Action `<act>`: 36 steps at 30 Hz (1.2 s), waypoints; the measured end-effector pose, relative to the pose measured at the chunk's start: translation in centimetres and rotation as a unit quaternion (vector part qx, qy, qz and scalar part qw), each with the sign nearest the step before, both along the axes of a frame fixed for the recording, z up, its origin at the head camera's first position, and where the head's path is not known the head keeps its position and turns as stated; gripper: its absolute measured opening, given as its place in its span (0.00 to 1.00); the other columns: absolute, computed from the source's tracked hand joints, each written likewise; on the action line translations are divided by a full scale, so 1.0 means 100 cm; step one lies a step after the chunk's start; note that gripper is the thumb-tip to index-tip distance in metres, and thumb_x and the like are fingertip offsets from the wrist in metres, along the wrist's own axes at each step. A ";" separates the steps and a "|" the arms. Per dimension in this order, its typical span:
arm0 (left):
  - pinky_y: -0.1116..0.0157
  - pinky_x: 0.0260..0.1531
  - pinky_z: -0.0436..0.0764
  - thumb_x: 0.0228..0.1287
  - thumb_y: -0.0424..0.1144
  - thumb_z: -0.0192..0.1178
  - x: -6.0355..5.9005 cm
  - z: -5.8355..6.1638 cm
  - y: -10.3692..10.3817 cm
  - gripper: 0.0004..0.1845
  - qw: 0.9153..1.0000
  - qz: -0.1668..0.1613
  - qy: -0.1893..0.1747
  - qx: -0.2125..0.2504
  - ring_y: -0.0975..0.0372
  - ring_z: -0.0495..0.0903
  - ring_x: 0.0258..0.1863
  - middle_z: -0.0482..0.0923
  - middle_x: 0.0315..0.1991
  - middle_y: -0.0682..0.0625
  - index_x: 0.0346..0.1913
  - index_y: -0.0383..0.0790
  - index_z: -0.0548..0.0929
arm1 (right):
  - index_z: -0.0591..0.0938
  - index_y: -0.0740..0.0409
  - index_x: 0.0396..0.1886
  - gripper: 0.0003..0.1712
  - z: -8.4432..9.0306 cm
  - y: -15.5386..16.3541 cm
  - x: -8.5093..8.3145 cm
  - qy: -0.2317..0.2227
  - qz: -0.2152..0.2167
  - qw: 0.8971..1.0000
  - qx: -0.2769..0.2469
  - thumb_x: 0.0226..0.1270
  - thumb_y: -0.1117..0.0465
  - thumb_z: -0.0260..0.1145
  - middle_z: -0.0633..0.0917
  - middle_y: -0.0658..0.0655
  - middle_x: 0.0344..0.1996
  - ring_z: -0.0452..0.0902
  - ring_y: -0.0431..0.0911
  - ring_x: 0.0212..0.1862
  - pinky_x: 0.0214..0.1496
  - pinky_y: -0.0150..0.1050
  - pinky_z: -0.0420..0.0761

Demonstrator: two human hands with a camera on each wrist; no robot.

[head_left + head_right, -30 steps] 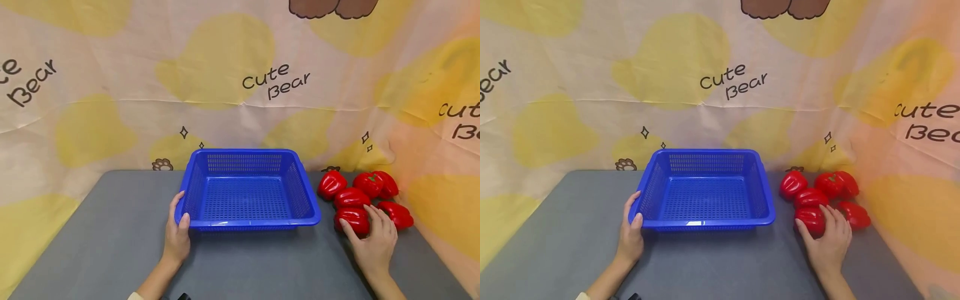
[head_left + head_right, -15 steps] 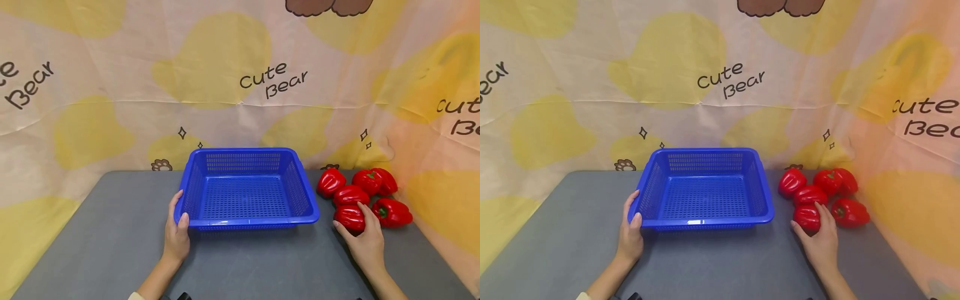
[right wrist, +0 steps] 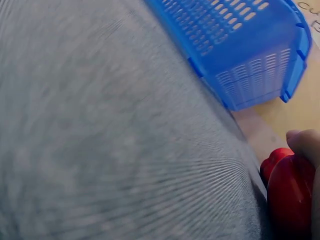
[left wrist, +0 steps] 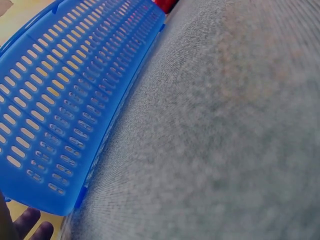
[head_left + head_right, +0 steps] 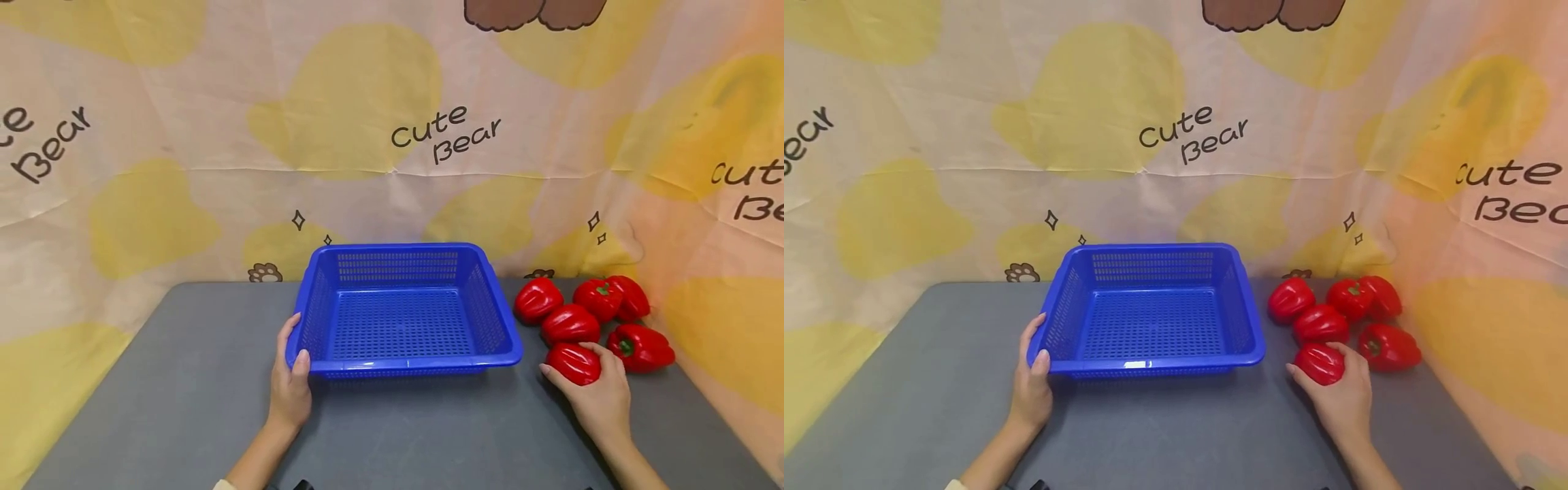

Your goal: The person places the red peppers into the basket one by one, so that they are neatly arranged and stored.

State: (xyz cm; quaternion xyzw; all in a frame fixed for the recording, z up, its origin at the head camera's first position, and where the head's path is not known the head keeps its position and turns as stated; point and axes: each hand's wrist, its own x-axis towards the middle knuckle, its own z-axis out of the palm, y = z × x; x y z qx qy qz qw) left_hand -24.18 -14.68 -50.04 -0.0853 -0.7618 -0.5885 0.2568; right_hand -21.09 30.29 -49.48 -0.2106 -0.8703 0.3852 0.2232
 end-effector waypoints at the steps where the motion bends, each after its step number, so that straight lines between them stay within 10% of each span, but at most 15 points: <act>1: 0.84 0.61 0.65 0.70 0.39 0.43 -0.001 -0.001 0.000 0.32 1.000 -0.004 -0.003 0.004 0.68 0.70 0.65 0.66 0.74 0.43 0.77 0.51 0.62 | 0.70 0.60 0.66 0.47 0.000 0.000 0.000 0.001 0.001 1.000 -0.002 0.50 0.47 0.80 0.73 0.68 0.62 0.69 0.65 0.60 0.55 0.68 0.76; 11: 0.80 0.58 0.69 0.71 0.35 0.44 -0.014 0.027 -0.022 0.32 0.992 -0.100 -0.070 0.033 0.55 0.68 0.66 0.61 0.75 0.36 0.78 0.41 0.59 | 0.70 0.59 0.67 0.47 -0.002 -0.005 -0.002 0.000 0.011 1.000 -0.012 0.51 0.46 0.79 0.76 0.67 0.60 0.71 0.64 0.59 0.57 0.68 0.76; 20: 0.67 0.60 0.77 0.75 0.41 0.48 -0.047 0.055 -0.050 0.38 0.945 -0.257 -0.195 -0.047 0.36 0.61 0.72 0.47 0.79 0.32 0.82 0.49 0.46 | 0.67 0.60 0.70 0.51 0.001 -0.003 -0.001 -0.005 0.009 1.000 -0.021 0.51 0.45 0.79 0.74 0.68 0.63 0.70 0.65 0.60 0.57 0.69 0.75; 27: 0.61 0.50 0.84 0.75 0.38 0.46 -0.061 0.061 -0.044 0.39 0.938 -0.258 -0.229 -0.011 0.38 0.73 0.63 0.45 0.80 0.32 0.83 0.50 0.42 | 0.67 0.59 0.70 0.51 0.000 -0.003 -0.001 -0.013 0.002 1.000 -0.015 0.51 0.43 0.79 0.75 0.68 0.62 0.70 0.65 0.59 0.57 0.70 0.75; 36: 0.47 0.55 0.83 0.69 0.34 0.53 -0.057 0.073 -0.050 0.44 0.940 -0.223 -0.224 -0.132 0.35 0.72 0.66 0.53 0.76 0.25 0.82 0.42 0.42 | 0.68 0.59 0.69 0.50 0.000 -0.003 -0.001 -0.005 0.011 1.000 -0.005 0.50 0.45 0.79 0.75 0.68 0.60 0.71 0.65 0.58 0.56 0.70 0.75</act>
